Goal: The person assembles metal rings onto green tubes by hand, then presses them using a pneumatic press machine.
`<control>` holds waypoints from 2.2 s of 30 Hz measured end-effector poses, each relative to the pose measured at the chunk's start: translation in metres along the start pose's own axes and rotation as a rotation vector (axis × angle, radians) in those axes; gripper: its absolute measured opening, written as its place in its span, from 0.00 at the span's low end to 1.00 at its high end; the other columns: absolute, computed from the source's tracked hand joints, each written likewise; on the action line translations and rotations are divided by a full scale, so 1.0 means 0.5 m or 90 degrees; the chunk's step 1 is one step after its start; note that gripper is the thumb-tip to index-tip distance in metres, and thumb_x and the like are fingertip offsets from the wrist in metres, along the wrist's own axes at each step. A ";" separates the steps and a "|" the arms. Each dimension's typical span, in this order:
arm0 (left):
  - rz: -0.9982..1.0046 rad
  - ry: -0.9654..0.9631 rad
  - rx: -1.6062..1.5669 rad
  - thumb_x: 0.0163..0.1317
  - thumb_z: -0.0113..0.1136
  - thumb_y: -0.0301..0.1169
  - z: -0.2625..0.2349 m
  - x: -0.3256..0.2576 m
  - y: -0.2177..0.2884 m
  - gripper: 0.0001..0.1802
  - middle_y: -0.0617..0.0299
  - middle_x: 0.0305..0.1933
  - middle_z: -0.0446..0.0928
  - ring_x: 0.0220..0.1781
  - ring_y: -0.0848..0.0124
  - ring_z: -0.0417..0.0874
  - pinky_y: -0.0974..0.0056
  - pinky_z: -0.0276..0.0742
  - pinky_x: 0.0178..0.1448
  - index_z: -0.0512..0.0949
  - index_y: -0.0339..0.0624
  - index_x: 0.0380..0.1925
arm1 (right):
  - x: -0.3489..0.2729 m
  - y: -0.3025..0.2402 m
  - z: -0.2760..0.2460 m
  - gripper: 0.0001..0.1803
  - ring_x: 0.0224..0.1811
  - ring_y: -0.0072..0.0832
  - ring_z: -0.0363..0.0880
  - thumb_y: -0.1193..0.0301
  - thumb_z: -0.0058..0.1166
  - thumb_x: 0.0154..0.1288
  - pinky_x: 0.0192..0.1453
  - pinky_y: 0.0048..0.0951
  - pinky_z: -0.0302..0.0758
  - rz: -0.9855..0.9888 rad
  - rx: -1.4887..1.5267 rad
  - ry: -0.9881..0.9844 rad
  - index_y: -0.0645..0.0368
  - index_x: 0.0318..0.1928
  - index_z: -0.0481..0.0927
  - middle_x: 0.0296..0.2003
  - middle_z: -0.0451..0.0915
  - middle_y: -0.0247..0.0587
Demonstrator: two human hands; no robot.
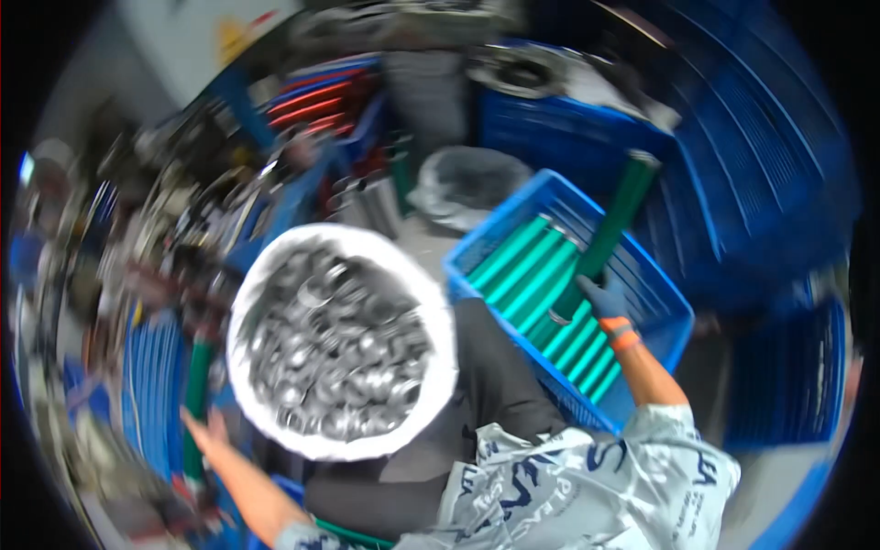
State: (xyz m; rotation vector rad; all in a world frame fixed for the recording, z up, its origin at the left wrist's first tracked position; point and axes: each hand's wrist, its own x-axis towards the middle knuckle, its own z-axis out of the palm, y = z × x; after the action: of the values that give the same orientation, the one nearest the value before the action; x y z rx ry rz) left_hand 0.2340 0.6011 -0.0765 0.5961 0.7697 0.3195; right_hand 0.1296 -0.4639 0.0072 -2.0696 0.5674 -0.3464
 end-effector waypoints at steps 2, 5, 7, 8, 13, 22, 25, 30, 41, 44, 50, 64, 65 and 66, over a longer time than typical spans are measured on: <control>-0.003 0.063 0.003 0.64 0.88 0.59 0.086 -0.003 -0.004 0.70 0.39 0.90 0.64 0.85 0.46 0.76 0.53 0.80 0.86 0.57 0.29 0.89 | -0.043 0.229 -0.048 0.31 0.57 0.31 0.91 0.58 0.73 0.80 0.65 0.39 0.87 0.066 0.071 0.106 0.71 0.69 0.84 0.59 0.92 0.48; 0.101 0.041 0.161 0.69 0.86 0.47 0.127 -0.048 -0.129 0.57 0.45 0.82 0.77 0.74 0.50 0.88 0.53 0.93 0.72 0.62 0.36 0.87 | -0.086 0.406 -0.077 0.44 0.52 0.44 0.97 0.40 0.77 0.69 0.57 0.44 0.91 0.348 -0.124 0.158 0.73 0.61 0.91 0.51 0.95 0.61; 0.159 0.031 0.146 0.73 0.82 0.46 0.099 -0.107 -0.139 0.59 0.44 0.83 0.76 0.77 0.49 0.86 0.51 0.87 0.80 0.55 0.35 0.90 | -0.101 0.449 -0.006 0.49 0.51 0.49 0.97 0.34 0.76 0.65 0.57 0.46 0.90 0.436 -0.121 0.125 0.76 0.59 0.91 0.50 0.95 0.65; 0.166 0.056 0.129 0.74 0.81 0.46 0.077 -0.157 -0.123 0.61 0.44 0.85 0.75 0.80 0.50 0.84 0.51 0.80 0.86 0.51 0.28 0.90 | -0.099 0.444 0.039 0.51 0.51 0.51 0.97 0.33 0.75 0.65 0.58 0.47 0.90 0.471 -0.091 0.092 0.78 0.59 0.90 0.50 0.95 0.66; 0.155 0.073 0.245 0.80 0.75 0.48 0.038 -0.336 -0.245 0.48 0.54 0.79 0.83 0.76 0.57 0.89 0.55 0.87 0.75 0.61 0.39 0.88 | -0.084 0.579 -0.003 0.55 0.65 0.60 0.92 0.30 0.72 0.65 0.72 0.50 0.85 0.529 -0.098 0.032 0.79 0.62 0.89 0.60 0.91 0.72; 0.227 0.097 0.362 0.81 0.73 0.48 0.007 -0.545 -0.219 0.36 0.59 0.75 0.87 0.77 0.64 0.87 0.54 0.78 0.83 0.76 0.37 0.79 | -0.087 0.612 0.206 0.45 0.39 0.46 0.98 0.36 0.69 0.78 0.47 0.44 0.96 0.669 0.199 -0.239 0.75 0.61 0.89 0.44 0.95 0.57; 0.353 0.066 0.447 0.84 0.70 0.47 0.124 -0.636 -0.324 0.35 0.52 0.74 0.85 0.75 0.59 0.87 0.53 0.76 0.82 0.76 0.35 0.79 | -0.061 0.629 0.126 0.46 0.43 0.46 0.97 0.36 0.76 0.72 0.51 0.47 0.93 0.467 -0.179 -0.286 0.75 0.61 0.90 0.44 0.95 0.57; 0.545 -0.093 0.547 0.89 0.64 0.40 0.295 -0.806 -0.354 0.25 0.53 0.62 0.88 0.61 0.62 0.90 0.59 0.84 0.68 0.78 0.33 0.73 | -0.101 0.654 0.186 0.46 0.71 0.47 0.90 0.31 0.64 0.76 0.75 0.44 0.82 0.546 -0.051 -0.239 0.61 0.71 0.88 0.67 0.91 0.59; 0.755 -0.283 0.686 0.82 0.71 0.24 0.401 -1.053 -0.443 0.12 0.43 0.47 0.91 0.43 0.57 0.92 0.55 0.93 0.52 0.82 0.23 0.55 | -0.204 0.741 0.241 0.47 0.54 0.51 0.96 0.30 0.71 0.70 0.64 0.49 0.88 0.571 -0.078 -0.192 0.70 0.55 0.94 0.50 0.96 0.60; 0.734 -0.309 0.685 0.82 0.71 0.24 0.431 -1.068 -0.519 0.11 0.45 0.46 0.91 0.44 0.57 0.92 0.55 0.93 0.55 0.83 0.23 0.53 | -0.230 0.803 0.168 0.46 0.56 0.50 0.96 0.29 0.67 0.72 0.67 0.49 0.87 0.368 -0.188 -0.280 0.65 0.56 0.96 0.53 0.96 0.57; 0.664 -0.546 0.637 0.88 0.58 0.28 0.464 -1.117 -0.494 0.13 0.49 0.54 0.81 0.57 0.59 0.82 0.48 0.83 0.66 0.79 0.34 0.65 | -0.025 0.508 0.178 0.36 0.58 0.57 0.94 0.37 0.57 0.79 0.66 0.55 0.87 0.279 -0.271 -0.203 0.58 0.53 0.96 0.51 0.95 0.57; 1.007 -0.227 0.588 0.89 0.54 0.41 0.515 -1.207 -0.421 0.31 0.42 0.64 0.81 0.62 0.52 0.90 0.43 0.81 0.79 0.66 0.29 0.80 | -0.209 -0.461 0.364 0.17 0.50 0.24 0.89 0.75 0.62 0.88 0.59 0.30 0.86 -0.282 0.525 -0.397 0.67 0.69 0.89 0.49 0.94 0.40; 1.038 -0.165 0.593 0.89 0.54 0.40 0.473 -1.188 -0.399 0.30 0.43 0.63 0.81 0.62 0.53 0.90 0.42 0.81 0.79 0.67 0.30 0.79 | -0.231 -0.484 0.384 0.18 0.50 0.20 0.88 0.74 0.63 0.87 0.57 0.27 0.84 -0.227 0.487 -0.465 0.66 0.70 0.88 0.49 0.94 0.37; 1.067 -0.103 0.596 0.89 0.54 0.40 0.426 -1.171 -0.377 0.29 0.44 0.63 0.82 0.62 0.53 0.89 0.42 0.81 0.79 0.68 0.30 0.79 | -0.246 -0.508 0.399 0.19 0.50 0.17 0.87 0.73 0.65 0.86 0.57 0.24 0.83 -0.257 0.408 -0.516 0.66 0.71 0.88 0.48 0.94 0.34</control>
State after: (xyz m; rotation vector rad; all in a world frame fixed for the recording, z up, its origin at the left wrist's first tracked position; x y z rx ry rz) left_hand 0.0007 0.0913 0.2541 2.0823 0.0194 1.4427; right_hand 0.1806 -0.1395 0.1151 -1.4920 -0.4146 0.0998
